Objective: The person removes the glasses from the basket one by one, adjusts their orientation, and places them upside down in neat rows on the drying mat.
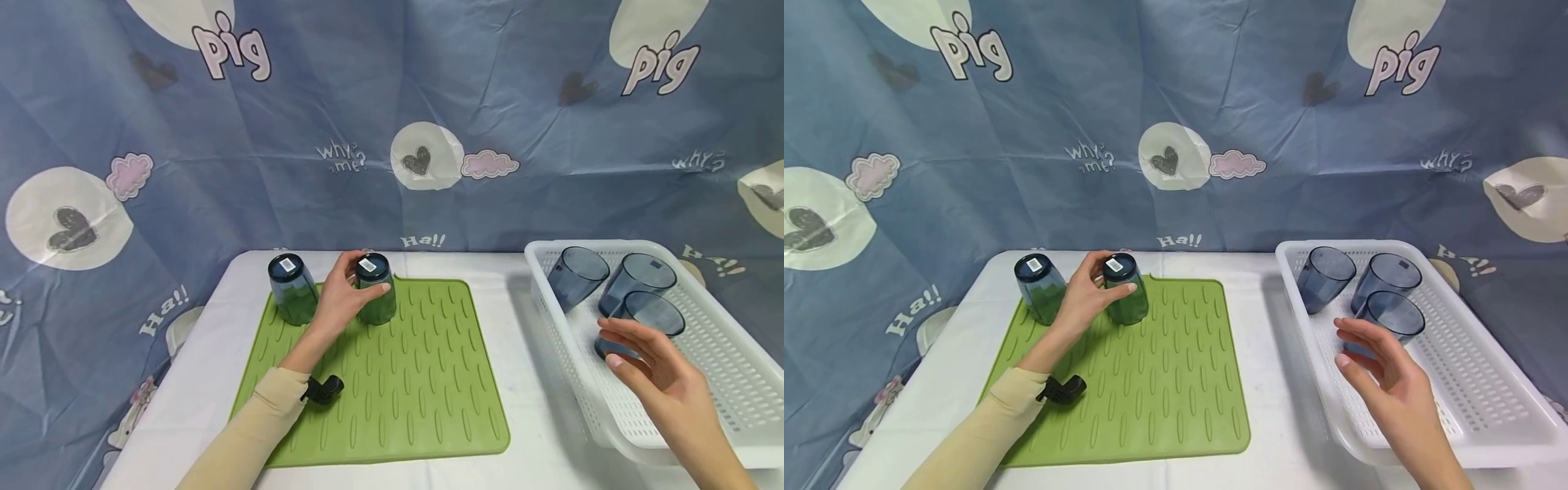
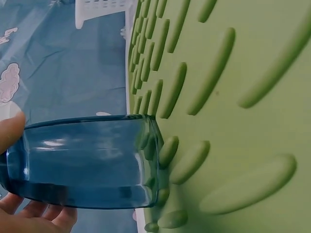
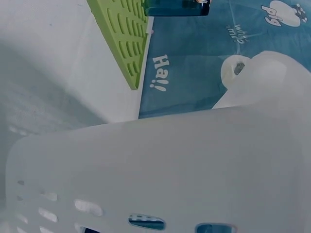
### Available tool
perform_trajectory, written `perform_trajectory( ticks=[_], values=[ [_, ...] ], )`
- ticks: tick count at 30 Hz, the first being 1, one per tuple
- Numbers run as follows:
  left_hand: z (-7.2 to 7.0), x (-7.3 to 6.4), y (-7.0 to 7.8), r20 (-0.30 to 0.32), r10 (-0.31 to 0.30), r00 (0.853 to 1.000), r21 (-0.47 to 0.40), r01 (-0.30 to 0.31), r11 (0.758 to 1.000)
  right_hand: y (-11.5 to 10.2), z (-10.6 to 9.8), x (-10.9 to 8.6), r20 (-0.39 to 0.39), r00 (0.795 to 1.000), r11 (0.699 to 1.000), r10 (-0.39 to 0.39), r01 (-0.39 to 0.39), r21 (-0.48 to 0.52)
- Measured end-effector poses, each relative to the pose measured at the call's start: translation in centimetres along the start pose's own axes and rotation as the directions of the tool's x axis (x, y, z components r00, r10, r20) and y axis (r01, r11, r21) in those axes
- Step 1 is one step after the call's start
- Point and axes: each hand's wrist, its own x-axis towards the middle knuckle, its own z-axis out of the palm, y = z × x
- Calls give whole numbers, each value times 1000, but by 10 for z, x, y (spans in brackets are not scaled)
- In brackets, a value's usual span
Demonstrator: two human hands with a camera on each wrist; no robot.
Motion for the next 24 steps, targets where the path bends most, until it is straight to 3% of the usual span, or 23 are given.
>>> perform_trajectory(
  ticks=[14,24],
  values=[
    [0,-1,2,18,3,1000,-21,-2,1000,3,1,-2,-9,1000,1000,-14,14,-3],
    [-4,-7,14,7,47,999,45,-47,998,-1,0,1,-16,1000,1000,-2,2,-13]
  ],
)
